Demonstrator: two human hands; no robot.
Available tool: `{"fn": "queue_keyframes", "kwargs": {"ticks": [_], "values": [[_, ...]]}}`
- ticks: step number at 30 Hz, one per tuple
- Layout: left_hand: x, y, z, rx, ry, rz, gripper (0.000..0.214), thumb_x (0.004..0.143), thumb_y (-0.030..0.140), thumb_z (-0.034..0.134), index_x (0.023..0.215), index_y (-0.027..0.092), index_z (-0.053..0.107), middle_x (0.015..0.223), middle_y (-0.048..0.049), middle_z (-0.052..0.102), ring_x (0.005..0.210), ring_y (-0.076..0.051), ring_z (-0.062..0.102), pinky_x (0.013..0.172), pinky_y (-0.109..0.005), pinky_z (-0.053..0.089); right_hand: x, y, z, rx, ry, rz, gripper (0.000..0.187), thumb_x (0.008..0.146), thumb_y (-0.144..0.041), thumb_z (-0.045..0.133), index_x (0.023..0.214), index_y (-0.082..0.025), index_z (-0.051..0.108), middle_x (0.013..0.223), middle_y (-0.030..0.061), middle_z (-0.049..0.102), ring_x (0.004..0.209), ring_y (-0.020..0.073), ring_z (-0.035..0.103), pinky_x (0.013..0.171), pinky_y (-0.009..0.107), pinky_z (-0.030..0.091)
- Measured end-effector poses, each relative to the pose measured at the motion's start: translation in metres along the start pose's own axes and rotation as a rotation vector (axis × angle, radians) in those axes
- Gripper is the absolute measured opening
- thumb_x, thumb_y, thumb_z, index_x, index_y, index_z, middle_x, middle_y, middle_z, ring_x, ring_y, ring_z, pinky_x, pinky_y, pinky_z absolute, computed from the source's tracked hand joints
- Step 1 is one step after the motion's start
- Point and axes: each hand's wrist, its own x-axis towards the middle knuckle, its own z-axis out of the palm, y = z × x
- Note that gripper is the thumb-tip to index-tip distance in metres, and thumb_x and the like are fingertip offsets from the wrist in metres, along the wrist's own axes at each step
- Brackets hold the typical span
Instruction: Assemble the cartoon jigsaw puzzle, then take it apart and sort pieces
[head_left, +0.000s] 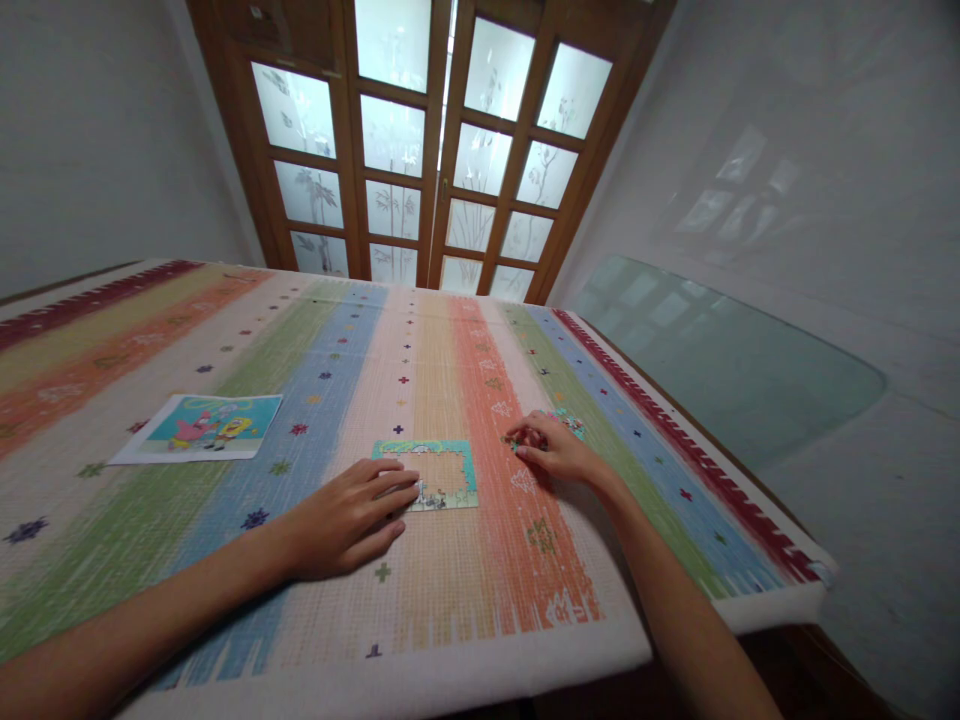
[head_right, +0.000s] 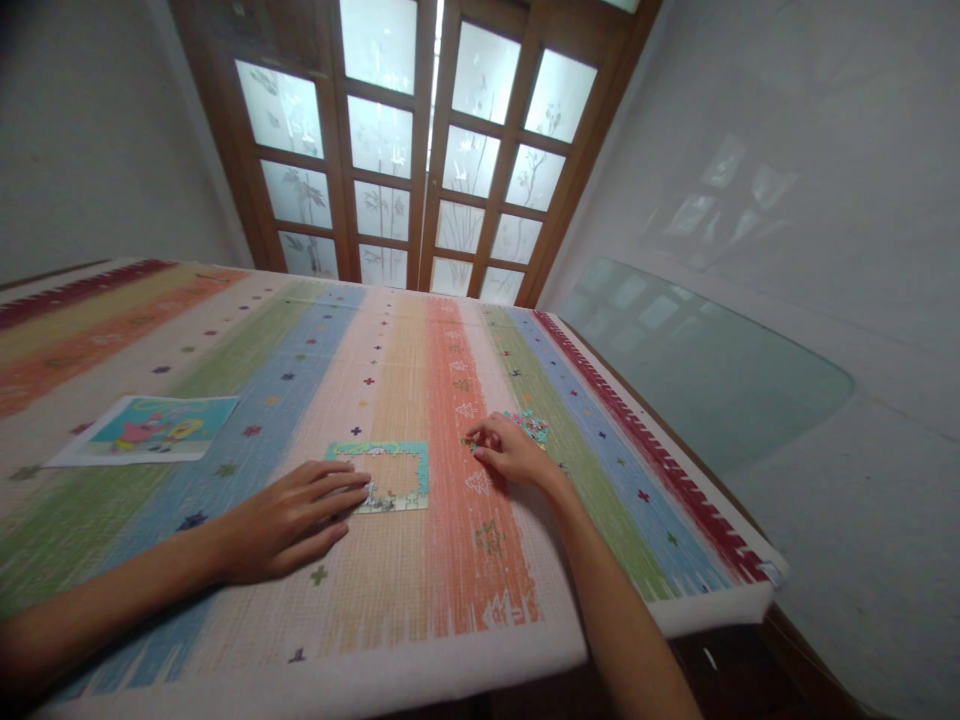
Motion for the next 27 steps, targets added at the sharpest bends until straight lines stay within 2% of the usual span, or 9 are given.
{"fn": "queue_keyframes", "kwargs": {"ticks": [3, 7, 11, 14, 21, 24, 27], "values": [[0.0, 0.0, 0.0, -0.014, 0.012, 0.002, 0.036, 0.103, 0.024, 0.05, 0.137, 0.017, 0.058, 0.134, -0.013, 0.068, 0.124, -0.03, 0.061, 0.103, -0.05, 0.053, 0.0, 0.002, 0.0, -0.028, 0.004, 0.001, 0.03, 0.088, -0.011, 0.067, 0.115, -0.023, 0.076, 0.098, 0.0057, 0.066, 0.08, 0.0164, 0.06, 0.078, 0.03, 0.049], [0.0, 0.0, 0.0, -0.035, 0.016, -0.015, 0.038, 0.102, 0.024, 0.052, 0.139, 0.019, 0.058, 0.134, -0.0122, 0.068, 0.125, -0.029, 0.061, 0.104, -0.049, 0.053, -0.001, 0.005, 0.001, -0.073, 0.017, 0.021, 0.023, 0.085, -0.012, 0.07, 0.105, -0.022, 0.078, 0.093, 0.0049, 0.065, 0.079, 0.0168, 0.06, 0.077, 0.03, 0.048], [0.0, 0.0, 0.0, -0.024, 0.009, -0.014, 0.037, 0.102, 0.025, 0.051, 0.138, 0.018, 0.058, 0.134, -0.0125, 0.068, 0.125, -0.03, 0.061, 0.104, -0.049, 0.052, 0.0, 0.004, 0.0, -0.092, 0.033, 0.035, 0.022, 0.083, -0.017, 0.073, 0.104, -0.02, 0.076, 0.093, 0.0045, 0.066, 0.077, 0.0165, 0.059, 0.077, 0.031, 0.047], [-0.001, 0.0, 0.001, -0.017, 0.009, -0.004, 0.036, 0.103, 0.025, 0.05, 0.137, 0.017, 0.058, 0.134, -0.0133, 0.068, 0.125, -0.03, 0.061, 0.104, -0.05, 0.053, 0.0, 0.002, 0.0, -0.075, 0.022, 0.034, 0.014, 0.081, -0.02, 0.073, 0.096, -0.018, 0.073, 0.09, 0.0047, 0.065, 0.077, 0.0163, 0.058, 0.076, 0.03, 0.048], [0.0, 0.0, 0.0, -0.049, 0.014, -0.02, 0.038, 0.102, 0.025, 0.053, 0.138, 0.019, 0.059, 0.135, -0.0122, 0.068, 0.125, -0.03, 0.061, 0.105, -0.049, 0.052, 0.001, -0.003, 0.004, 0.126, -0.021, 0.086, 0.013, 0.077, -0.018, 0.07, 0.089, -0.019, 0.065, 0.077, 0.0007, 0.065, 0.066, 0.0144, 0.057, 0.062, 0.026, 0.045], [0.0, -0.001, 0.0, -0.052, 0.014, -0.017, 0.038, 0.102, 0.025, 0.053, 0.138, 0.019, 0.059, 0.135, -0.0122, 0.068, 0.125, -0.029, 0.061, 0.104, -0.049, 0.052, 0.002, -0.015, 0.007, 0.217, -0.086, 0.046, 0.008, 0.081, -0.019, 0.067, 0.088, -0.02, 0.066, 0.076, 0.0012, 0.069, 0.067, 0.0149, 0.06, 0.063, 0.026, 0.046], [0.0, -0.001, 0.001, -0.036, 0.013, -0.013, 0.038, 0.102, 0.025, 0.051, 0.139, 0.019, 0.058, 0.135, -0.0124, 0.068, 0.126, -0.03, 0.061, 0.104, -0.05, 0.053, 0.005, -0.034, 0.013, 0.331, -0.137, -0.014, 0.009, 0.086, -0.022, 0.065, 0.094, -0.02, 0.07, 0.086, 0.0035, 0.075, 0.076, 0.0161, 0.065, 0.068, 0.027, 0.048]]}}
